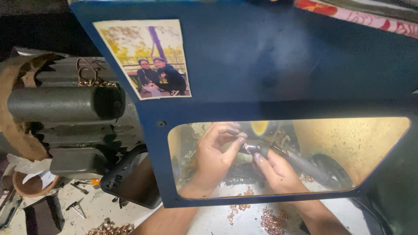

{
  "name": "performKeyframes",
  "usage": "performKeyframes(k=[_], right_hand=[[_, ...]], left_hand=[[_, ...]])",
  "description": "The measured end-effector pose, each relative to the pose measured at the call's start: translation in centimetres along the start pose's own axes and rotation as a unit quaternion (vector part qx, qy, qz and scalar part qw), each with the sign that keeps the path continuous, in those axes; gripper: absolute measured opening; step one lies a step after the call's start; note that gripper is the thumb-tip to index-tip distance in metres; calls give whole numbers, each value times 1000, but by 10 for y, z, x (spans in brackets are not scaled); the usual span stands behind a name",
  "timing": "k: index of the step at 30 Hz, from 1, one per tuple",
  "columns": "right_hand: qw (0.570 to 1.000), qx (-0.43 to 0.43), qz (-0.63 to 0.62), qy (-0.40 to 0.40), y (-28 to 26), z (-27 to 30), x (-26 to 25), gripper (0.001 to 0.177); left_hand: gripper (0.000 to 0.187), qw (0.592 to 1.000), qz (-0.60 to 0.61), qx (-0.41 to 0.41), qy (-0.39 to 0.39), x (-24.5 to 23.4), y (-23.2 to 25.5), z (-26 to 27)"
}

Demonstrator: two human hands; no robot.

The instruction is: The person holds a copper-colored chain against a rotating polishing wheel inside a bench polisher, moving the chain along the wheel to polish it. The person repeatedly repositions the chain and continues polishing different sections.

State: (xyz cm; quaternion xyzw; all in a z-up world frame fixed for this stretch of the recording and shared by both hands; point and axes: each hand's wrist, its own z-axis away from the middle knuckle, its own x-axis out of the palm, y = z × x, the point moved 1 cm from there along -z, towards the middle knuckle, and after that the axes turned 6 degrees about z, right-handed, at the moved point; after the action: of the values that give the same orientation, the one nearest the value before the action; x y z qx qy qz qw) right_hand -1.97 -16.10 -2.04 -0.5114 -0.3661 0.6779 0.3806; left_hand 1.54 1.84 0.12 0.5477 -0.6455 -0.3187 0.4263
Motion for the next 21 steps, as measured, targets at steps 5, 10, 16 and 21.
performKeyframes(k=[5, 10, 16, 21], right_hand=[[998, -51, -43, 14, -10, -3, 2, 40], [991, 101, -84, 34, -17, -6, -2, 36], [991, 15, -8, 130, -26, -6, 5, 52], [975, 64, -130, 169, -39, -5, 13, 48]], left_hand=[[16, 997, 19, -76, -6, -4, 4, -1], [18, 980, 96, -172, 33, -7, -1, -3], [12, 999, -18, -36, 29, 5, 10, 1], [12, 998, -20, -47, 42, 12, 1, 5]])
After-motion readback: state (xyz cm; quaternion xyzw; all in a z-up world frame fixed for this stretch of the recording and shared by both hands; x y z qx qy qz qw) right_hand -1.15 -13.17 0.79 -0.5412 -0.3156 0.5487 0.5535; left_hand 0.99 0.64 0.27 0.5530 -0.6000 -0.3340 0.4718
